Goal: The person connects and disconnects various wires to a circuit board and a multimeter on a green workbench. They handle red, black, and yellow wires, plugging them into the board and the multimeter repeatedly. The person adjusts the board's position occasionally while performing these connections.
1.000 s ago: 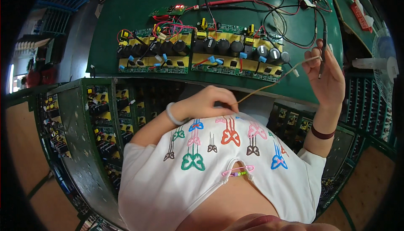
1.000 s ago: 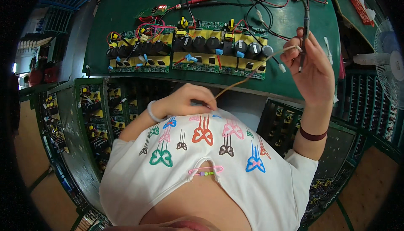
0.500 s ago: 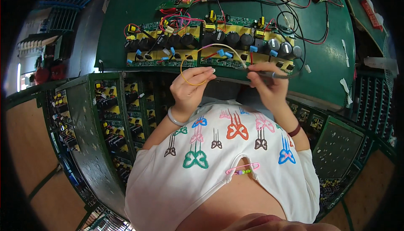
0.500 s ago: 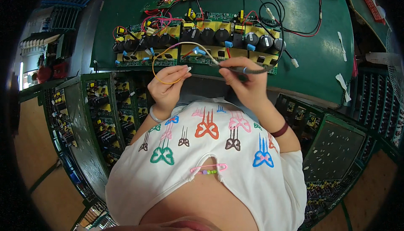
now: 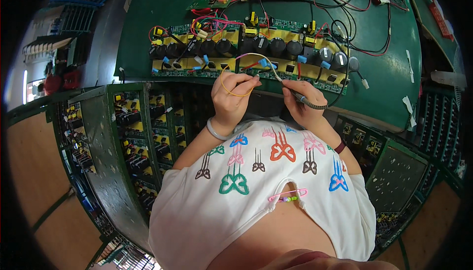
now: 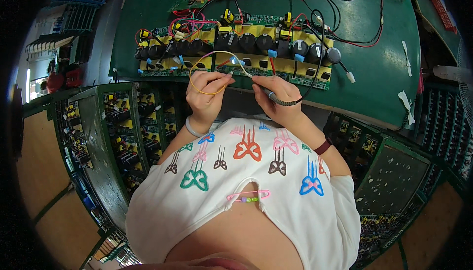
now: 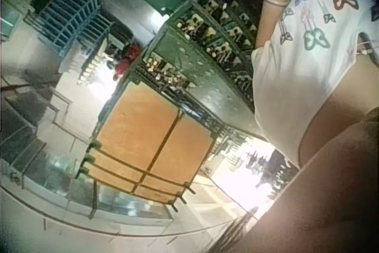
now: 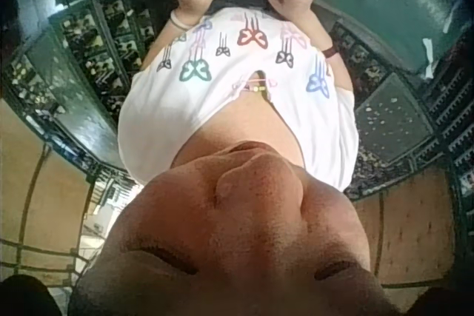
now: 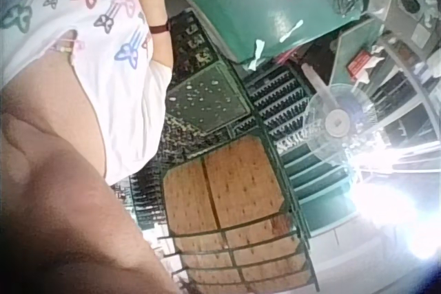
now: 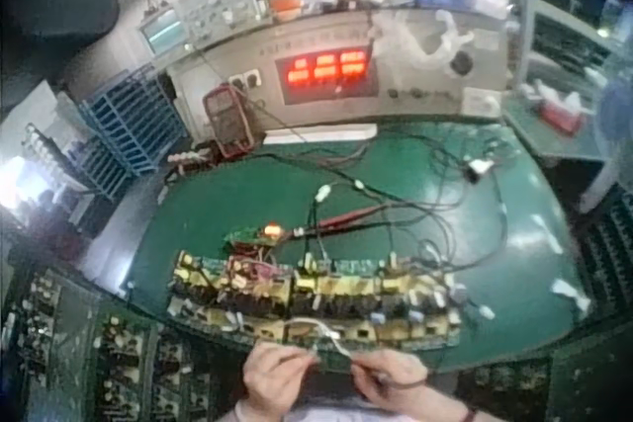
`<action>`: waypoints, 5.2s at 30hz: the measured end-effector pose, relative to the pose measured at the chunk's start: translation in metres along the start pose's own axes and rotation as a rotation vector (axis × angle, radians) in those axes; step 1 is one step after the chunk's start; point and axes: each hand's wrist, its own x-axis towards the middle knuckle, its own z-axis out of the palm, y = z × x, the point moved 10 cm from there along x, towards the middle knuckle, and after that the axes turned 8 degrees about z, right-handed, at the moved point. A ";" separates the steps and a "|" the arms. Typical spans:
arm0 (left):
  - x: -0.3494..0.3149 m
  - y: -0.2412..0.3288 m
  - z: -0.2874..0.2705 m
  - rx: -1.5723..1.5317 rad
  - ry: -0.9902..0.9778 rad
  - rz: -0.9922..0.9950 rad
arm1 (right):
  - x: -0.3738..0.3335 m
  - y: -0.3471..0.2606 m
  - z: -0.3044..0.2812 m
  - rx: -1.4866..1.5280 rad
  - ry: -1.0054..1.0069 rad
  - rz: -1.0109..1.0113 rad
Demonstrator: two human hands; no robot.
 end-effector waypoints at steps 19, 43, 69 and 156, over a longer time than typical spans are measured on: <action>0.007 -0.004 0.006 0.050 -0.093 0.079 | -0.002 0.001 0.008 -0.049 -0.047 -0.025; 0.016 0.000 0.006 0.040 -0.175 0.109 | -0.001 -0.006 0.002 -0.070 -0.044 0.030; 0.023 -0.006 0.012 0.029 -0.197 0.121 | -0.003 0.006 -0.024 -0.098 0.108 0.055; 0.037 -0.008 0.015 -0.042 -0.323 0.109 | 0.145 0.065 -0.001 -0.008 -0.300 0.465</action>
